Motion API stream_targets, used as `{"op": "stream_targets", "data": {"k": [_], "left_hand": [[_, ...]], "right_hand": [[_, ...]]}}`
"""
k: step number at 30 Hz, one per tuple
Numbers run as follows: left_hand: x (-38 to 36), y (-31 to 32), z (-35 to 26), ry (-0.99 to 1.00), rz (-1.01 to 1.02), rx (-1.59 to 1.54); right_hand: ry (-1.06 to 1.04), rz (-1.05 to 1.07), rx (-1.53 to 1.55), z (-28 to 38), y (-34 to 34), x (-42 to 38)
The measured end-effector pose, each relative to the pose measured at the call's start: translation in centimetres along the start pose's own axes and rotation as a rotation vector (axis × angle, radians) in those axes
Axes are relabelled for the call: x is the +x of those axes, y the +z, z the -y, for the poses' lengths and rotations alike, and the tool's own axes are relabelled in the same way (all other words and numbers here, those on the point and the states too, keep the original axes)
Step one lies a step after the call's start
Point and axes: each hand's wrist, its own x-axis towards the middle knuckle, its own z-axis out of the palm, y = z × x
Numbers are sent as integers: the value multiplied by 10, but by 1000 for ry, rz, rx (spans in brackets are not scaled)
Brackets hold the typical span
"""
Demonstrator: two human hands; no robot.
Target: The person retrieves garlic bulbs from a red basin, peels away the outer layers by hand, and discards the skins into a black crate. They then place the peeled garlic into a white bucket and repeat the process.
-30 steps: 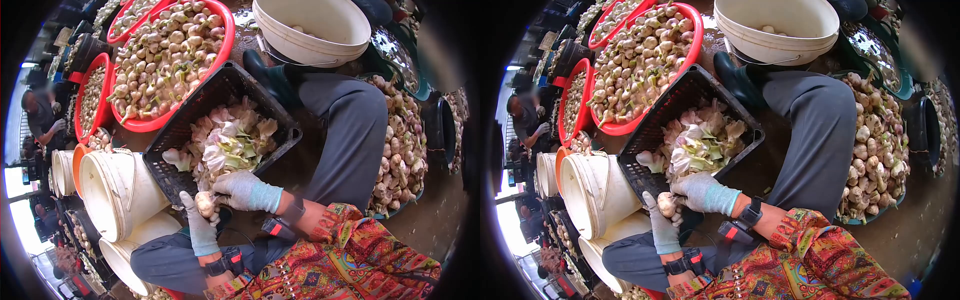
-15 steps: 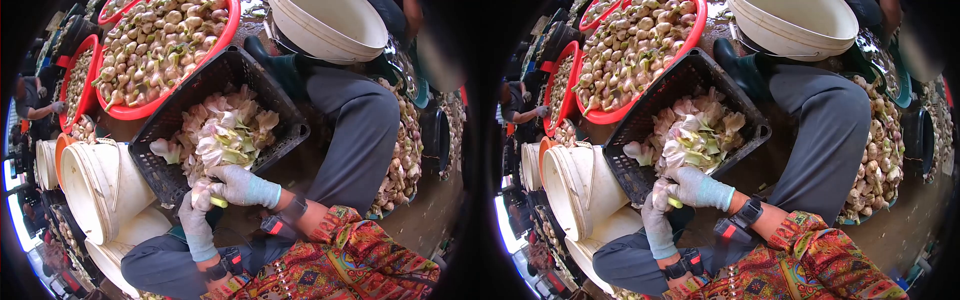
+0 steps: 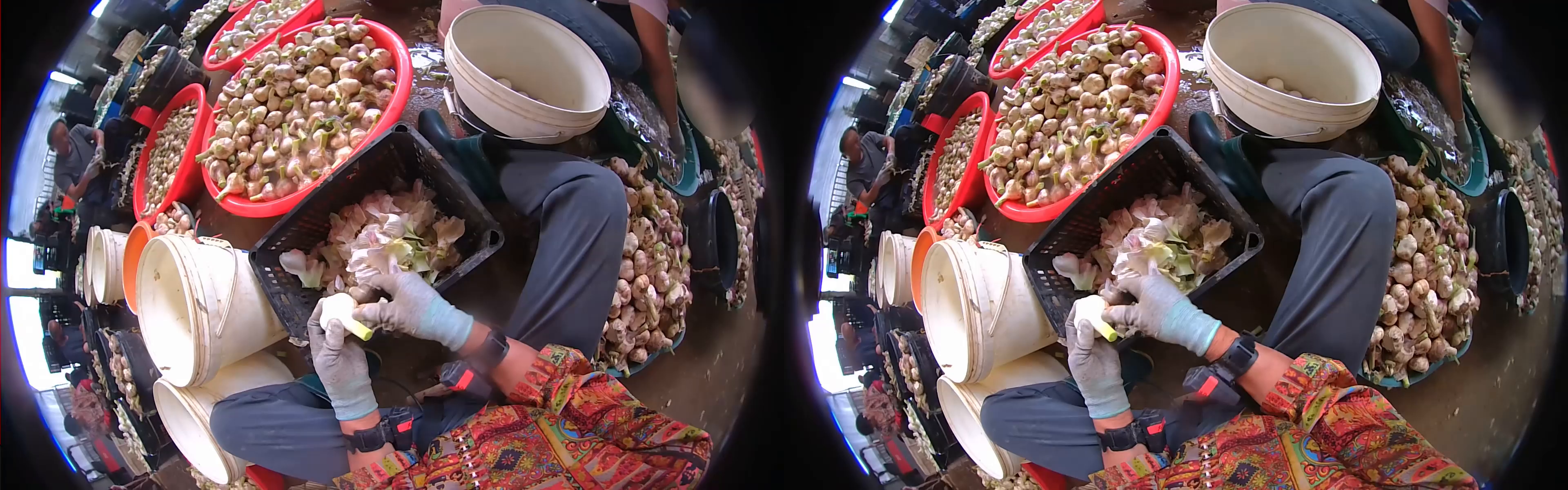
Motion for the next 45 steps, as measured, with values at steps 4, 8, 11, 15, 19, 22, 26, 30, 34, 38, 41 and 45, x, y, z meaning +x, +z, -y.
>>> {"op": "stream_targets", "data": {"k": [4, 8, 11, 15, 19, 22, 26, 30, 34, 38, 41, 45], "left_hand": [[1, -2, 9, 39, 35, 106], [5, 1, 16, 21, 17, 124], [9, 7, 10, -112, -66, 183], [9, 14, 1, -312, -169, 503], [1, -15, 4, -328, -158, 419], [1, -28, 0, -317, -120, 213], [-1, -27, -5, -252, -24, 0], [-3, -28, -14, -181, -29, -254], [-20, -26, -78, 154, -209, -493], [-17, -107, -177, 478, -89, -603], [10, -108, -227, 845, -322, -578], [125, -43, -183, 513, -158, 116]], "right_hand": [[74, 6, -68, 9, 2, -2], [156, -58, -91, -10, 13, 6], [298, -57, 234, -12, 0, 13], [80, -91, -49, -19, 11, 11], [381, -9, 558, -13, 11, 20], [474, -186, 1088, -35, -7, 32], [484, -319, 846, -51, -34, 31], [63, -348, -187, -70, -9, 22], [182, -275, -102, -71, -5, 24], [146, -263, -310, -70, -9, 18], [170, -233, -242, -63, -1, 18], [170, -103, -221, -35, 3, 21]]}}
